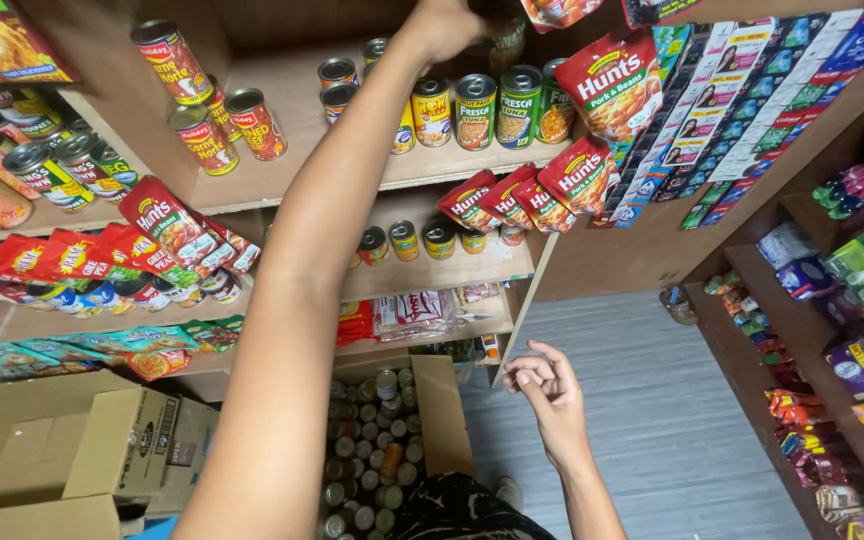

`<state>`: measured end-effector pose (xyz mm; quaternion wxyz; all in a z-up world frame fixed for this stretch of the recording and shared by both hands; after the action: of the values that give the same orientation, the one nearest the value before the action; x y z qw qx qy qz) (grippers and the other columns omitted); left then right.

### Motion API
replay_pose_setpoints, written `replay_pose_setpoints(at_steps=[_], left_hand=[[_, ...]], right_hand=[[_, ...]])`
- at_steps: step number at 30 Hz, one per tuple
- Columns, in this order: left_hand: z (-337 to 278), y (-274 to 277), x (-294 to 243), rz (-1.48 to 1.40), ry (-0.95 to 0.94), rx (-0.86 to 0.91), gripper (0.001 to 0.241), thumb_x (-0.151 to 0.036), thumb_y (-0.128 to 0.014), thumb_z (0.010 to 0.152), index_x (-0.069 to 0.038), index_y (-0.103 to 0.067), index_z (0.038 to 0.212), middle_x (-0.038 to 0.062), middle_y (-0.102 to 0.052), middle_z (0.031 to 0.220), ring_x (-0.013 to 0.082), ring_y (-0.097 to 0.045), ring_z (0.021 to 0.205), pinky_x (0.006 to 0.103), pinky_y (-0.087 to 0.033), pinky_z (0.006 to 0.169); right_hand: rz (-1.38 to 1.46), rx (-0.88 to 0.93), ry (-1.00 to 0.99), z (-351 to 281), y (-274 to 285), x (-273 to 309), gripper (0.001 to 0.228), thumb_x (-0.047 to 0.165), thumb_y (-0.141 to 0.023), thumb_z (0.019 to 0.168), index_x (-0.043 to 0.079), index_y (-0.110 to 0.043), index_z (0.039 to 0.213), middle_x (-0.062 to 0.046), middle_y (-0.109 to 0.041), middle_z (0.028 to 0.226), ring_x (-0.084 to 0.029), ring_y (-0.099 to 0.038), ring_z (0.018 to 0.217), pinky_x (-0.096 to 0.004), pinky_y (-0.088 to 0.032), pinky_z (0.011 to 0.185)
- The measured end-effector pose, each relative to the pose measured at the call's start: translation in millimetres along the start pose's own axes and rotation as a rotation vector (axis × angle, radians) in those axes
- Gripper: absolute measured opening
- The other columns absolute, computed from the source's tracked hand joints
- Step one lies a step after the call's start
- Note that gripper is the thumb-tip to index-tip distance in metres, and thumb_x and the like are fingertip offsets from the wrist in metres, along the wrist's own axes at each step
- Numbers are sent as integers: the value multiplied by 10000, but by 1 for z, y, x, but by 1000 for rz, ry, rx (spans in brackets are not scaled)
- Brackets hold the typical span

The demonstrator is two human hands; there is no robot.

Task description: Stocking shelves with various canned food products from a cardboard box.

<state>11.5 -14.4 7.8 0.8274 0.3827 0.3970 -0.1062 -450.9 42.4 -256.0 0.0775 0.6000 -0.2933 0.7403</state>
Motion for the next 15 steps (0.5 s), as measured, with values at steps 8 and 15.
replay_pose_setpoints(at_steps=[8, 15], left_hand=[[4, -22, -13, -7, -18, 218, 566, -242, -929, 709, -153, -738, 1234, 33, -779, 1171, 158, -731, 1004, 316, -586, 867], [6, -29, -13, 120, 7, 383, 560, -275, -886, 762, -209, -721, 1293, 42, -730, 1289, 187, -683, 1141, 339, -534, 981]], right_hand=[[-33, -27, -20, -1, 2, 2, 421, 12, -602, 960, 8, -514, 1372, -141, -731, 1028, -193, -691, 898, -345, -548, 775], [-33, -63, -33, -1, 7, -2, 389, 19, -610, 961, -5, -543, 1344, -143, -736, 1027, -192, -692, 899, -341, -548, 777]])
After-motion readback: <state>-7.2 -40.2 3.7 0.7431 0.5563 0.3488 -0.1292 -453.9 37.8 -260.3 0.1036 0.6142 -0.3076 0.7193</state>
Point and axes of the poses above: each hand's wrist, its own z-axis towards the middle knuckle, its own y-axis out of the back of the hand, x = y × z, the point moved 2 cm from there along z, towards the middle knuckle
